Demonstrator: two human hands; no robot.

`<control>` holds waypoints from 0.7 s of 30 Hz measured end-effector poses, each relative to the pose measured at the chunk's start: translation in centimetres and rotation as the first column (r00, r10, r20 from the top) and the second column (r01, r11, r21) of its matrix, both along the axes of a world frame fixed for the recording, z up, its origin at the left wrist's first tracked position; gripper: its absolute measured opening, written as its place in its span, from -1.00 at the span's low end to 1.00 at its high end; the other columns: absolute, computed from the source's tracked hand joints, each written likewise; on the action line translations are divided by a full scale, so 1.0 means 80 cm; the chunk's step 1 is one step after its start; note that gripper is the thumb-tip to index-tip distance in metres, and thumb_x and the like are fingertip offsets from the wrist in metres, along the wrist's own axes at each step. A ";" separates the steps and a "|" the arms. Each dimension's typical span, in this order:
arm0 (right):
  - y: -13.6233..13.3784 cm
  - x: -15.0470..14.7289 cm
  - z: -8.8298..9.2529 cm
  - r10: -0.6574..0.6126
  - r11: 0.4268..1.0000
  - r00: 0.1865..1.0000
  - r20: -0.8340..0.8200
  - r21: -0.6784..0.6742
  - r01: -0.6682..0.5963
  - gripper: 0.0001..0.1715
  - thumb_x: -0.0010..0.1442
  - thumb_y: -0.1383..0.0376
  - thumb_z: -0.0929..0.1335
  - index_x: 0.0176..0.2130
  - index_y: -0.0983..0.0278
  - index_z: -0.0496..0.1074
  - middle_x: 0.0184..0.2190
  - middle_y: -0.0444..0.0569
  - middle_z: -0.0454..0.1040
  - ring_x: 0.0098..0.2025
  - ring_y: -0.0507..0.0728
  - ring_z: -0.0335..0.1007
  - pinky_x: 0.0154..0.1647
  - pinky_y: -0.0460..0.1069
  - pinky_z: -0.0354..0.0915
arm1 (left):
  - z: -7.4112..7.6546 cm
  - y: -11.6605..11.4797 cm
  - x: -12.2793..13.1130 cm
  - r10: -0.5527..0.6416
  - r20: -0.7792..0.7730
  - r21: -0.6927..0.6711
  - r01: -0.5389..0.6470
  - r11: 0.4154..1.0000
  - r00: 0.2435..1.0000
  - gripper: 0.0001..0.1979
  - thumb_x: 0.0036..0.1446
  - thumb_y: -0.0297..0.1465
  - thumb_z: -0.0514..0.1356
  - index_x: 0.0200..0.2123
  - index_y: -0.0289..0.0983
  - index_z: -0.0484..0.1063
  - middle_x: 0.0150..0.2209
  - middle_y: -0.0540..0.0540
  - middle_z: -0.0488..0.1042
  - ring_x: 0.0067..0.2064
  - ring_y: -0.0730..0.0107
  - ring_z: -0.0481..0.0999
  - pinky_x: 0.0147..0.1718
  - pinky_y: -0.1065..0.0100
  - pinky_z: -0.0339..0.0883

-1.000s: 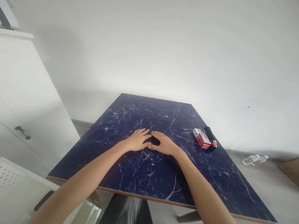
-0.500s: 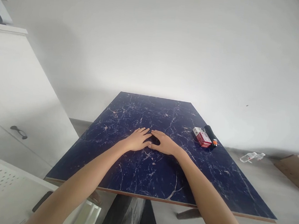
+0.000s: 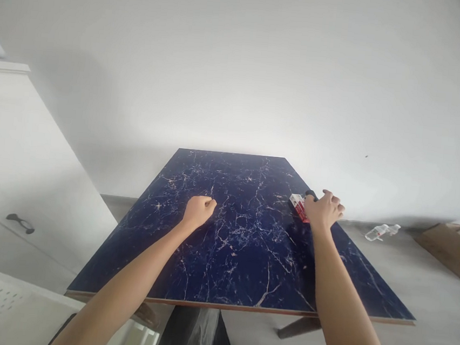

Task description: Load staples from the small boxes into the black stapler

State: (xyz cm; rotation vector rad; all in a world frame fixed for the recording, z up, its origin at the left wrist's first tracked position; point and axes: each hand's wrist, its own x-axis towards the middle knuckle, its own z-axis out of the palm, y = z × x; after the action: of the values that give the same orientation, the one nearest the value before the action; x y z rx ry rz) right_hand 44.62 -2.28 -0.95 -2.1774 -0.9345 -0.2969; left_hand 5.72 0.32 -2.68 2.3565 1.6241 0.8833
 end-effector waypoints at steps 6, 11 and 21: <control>0.002 0.049 -0.007 0.098 0.906 0.973 -0.208 -0.385 -0.173 -0.33 0.13 0.07 0.29 0.08 0.44 0.48 -0.11 0.38 0.55 -0.07 0.45 0.50 -0.15 0.19 0.37 | -0.009 0.002 0.003 -0.117 -0.112 -0.024 0.115 0.993 0.987 -0.57 0.35 -0.15 0.01 -0.50 -0.22 0.41 -0.36 -0.13 0.46 -0.26 0.21 0.44 -0.23 0.25 0.26; 0.006 0.053 -0.008 0.174 0.899 0.973 -0.154 -0.377 -0.221 -0.41 0.10 0.07 0.31 -0.01 0.37 0.56 -0.16 0.29 0.59 -0.11 0.40 0.53 -0.23 0.10 0.36 | -0.011 0.006 0.001 -0.160 -0.125 -0.042 0.156 0.987 0.979 -0.54 0.42 -0.17 -0.08 -0.35 -0.23 0.50 -0.23 -0.17 0.49 -0.12 0.16 0.45 -0.05 0.15 0.30; 0.023 -0.089 0.002 0.479 0.801 0.851 -0.215 -0.289 -0.524 -0.44 0.15 0.03 0.31 0.06 0.17 0.53 -0.02 0.06 0.60 0.00 0.35 0.52 -0.10 0.09 0.36 | -0.005 0.013 -0.019 -0.136 -0.057 -0.056 0.133 0.989 0.989 -0.57 0.42 -0.16 -0.07 -0.23 -0.23 0.52 -0.16 -0.18 0.51 -0.08 0.16 0.48 -0.03 0.18 0.31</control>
State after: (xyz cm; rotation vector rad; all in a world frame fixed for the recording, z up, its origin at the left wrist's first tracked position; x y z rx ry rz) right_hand 37.54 -0.41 -0.76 -2.1064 -1.5312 0.2866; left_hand 4.19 1.36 -3.11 2.4454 1.4688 0.7413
